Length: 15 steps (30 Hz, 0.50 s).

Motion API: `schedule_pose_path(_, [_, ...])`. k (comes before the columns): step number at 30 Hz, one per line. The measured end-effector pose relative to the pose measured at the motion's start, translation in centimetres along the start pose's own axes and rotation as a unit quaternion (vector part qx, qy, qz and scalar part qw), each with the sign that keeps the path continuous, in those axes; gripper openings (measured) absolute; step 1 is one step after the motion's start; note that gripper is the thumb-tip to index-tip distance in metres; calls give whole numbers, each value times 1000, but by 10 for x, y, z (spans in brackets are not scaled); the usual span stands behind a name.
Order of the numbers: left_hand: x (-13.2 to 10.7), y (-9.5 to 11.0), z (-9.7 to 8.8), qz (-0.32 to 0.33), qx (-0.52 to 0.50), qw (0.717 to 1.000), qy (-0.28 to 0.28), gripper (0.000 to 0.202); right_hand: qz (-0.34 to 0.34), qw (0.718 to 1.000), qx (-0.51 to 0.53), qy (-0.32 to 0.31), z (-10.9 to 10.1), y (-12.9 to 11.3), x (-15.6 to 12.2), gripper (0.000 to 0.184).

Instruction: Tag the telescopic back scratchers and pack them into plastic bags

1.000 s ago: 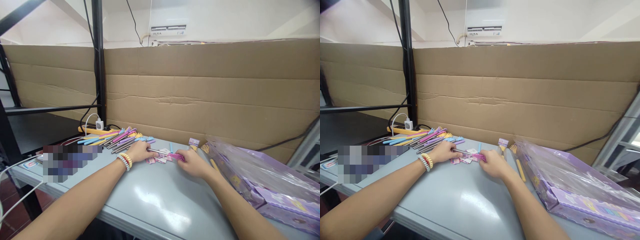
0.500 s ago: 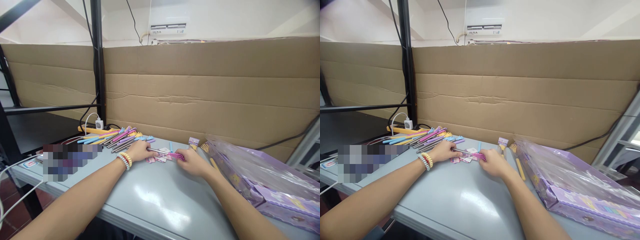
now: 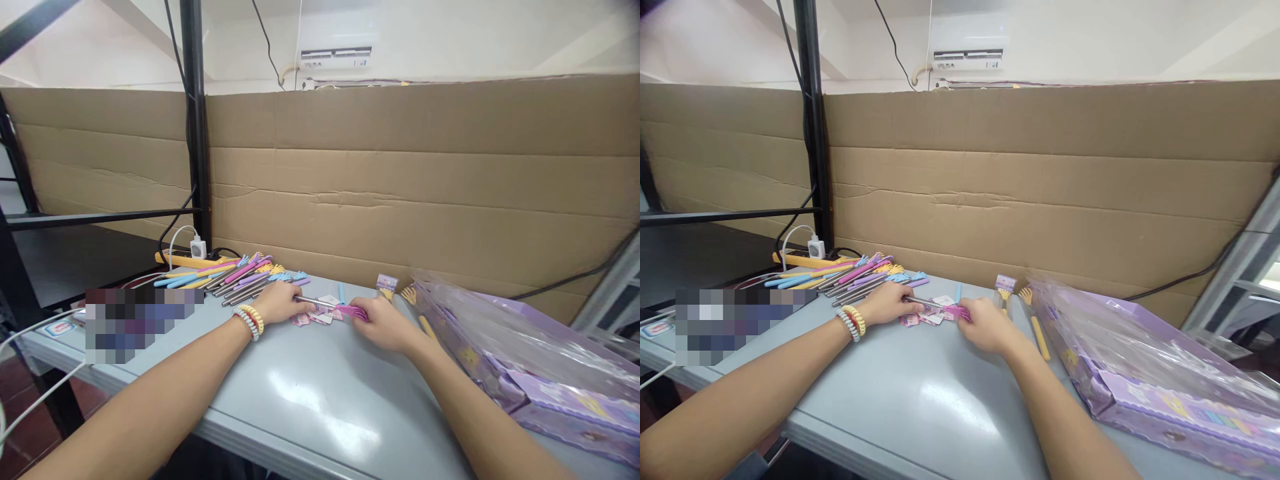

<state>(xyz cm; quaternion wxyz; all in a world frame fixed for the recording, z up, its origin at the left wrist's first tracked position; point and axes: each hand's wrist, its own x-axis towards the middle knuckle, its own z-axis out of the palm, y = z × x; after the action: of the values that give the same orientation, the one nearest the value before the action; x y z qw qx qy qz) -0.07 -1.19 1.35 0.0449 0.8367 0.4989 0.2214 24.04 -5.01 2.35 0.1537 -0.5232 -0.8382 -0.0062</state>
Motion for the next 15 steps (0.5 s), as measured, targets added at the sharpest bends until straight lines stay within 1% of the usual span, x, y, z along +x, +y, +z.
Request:
schedule_pose_path(3, [1,-1,1,2,2,1000,3,59,3,1000,-2,-4,0,0,0,16])
schedule_pose_path(9, [1,-2,3,-4,-2,1000,-7,60,2,1000,-7,-3,0,0,0,17])
schedule_pose_path(15, [1,-3,4,18,15,1000,-2,49,12,1000,1,-7,-1,-1,0,21])
